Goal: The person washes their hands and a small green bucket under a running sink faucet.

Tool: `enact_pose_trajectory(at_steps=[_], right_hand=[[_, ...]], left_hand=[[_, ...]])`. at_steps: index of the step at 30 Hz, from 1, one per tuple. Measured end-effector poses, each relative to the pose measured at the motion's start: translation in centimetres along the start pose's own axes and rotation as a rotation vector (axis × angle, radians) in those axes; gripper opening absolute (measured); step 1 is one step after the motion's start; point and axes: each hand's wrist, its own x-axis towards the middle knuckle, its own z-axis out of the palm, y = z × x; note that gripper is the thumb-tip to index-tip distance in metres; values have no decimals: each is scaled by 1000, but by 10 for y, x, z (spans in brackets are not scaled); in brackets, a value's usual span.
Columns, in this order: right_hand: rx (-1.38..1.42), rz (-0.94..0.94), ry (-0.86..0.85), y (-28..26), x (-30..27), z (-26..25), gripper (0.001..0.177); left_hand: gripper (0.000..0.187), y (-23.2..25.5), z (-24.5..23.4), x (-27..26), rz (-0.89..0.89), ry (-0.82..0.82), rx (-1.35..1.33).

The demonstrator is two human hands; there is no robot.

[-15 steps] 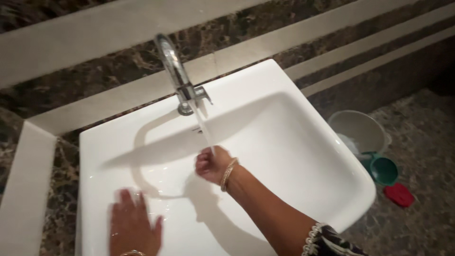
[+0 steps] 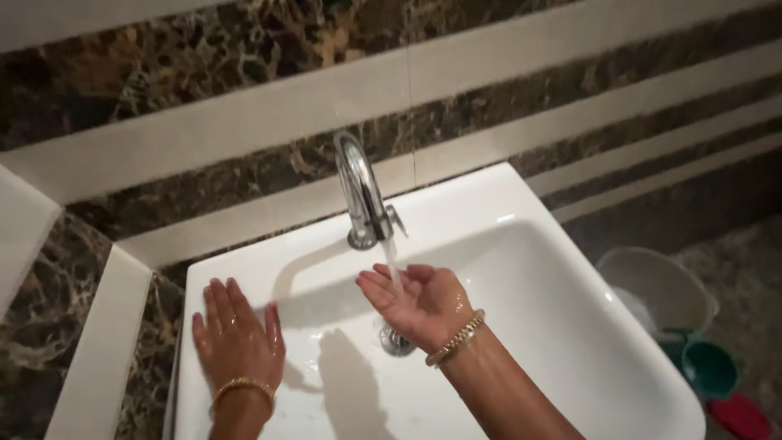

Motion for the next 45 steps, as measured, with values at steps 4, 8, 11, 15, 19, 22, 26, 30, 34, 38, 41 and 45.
enact_pose_trajectory(at_steps=[4,8,11,15,19,22,26,30,34,38,41,45], right_hand=[[26,-58,3,-1,-16,30,42],[164,38,-33,11,-15,60,51],[68,5,-37,6,-2,63,40],[-298,-148,-80,3,12,73,36],[-1114,-829,-89,16,-25,106,31],[-1638,-1353,-407,25,-38,133,31],[-2111,-1352,-371,10,-19,153,37],[-1793,-609,-532,-28,40,175,25],[-1468,-354,-815,-51,89,127,23],[-1385,-366,-931,-55,93,84,29],[-1493,-630,-649,-47,58,65,43],[-358,-524,118,8,22,28,40]], left_hand=[[61,71,30,25,31,66,-228],[41,158,-2,22,-4,80,-848],[42,179,-32,26,-505,92,-1428],[43,197,-59,28,-484,-333,-1749],[45,203,-87,47,-485,-439,-1890],[46,196,-111,72,-604,-406,-2174],[39,190,-123,93,-1229,-536,-2849],[22,213,-94,72,-1648,-346,-2762],[14,217,-56,44,-1669,-339,-2881],[15,216,-26,20,-1809,-349,-2757],[13,197,14,26,-1604,-145,-2935],[19,150,42,73,-790,152,-2451]])
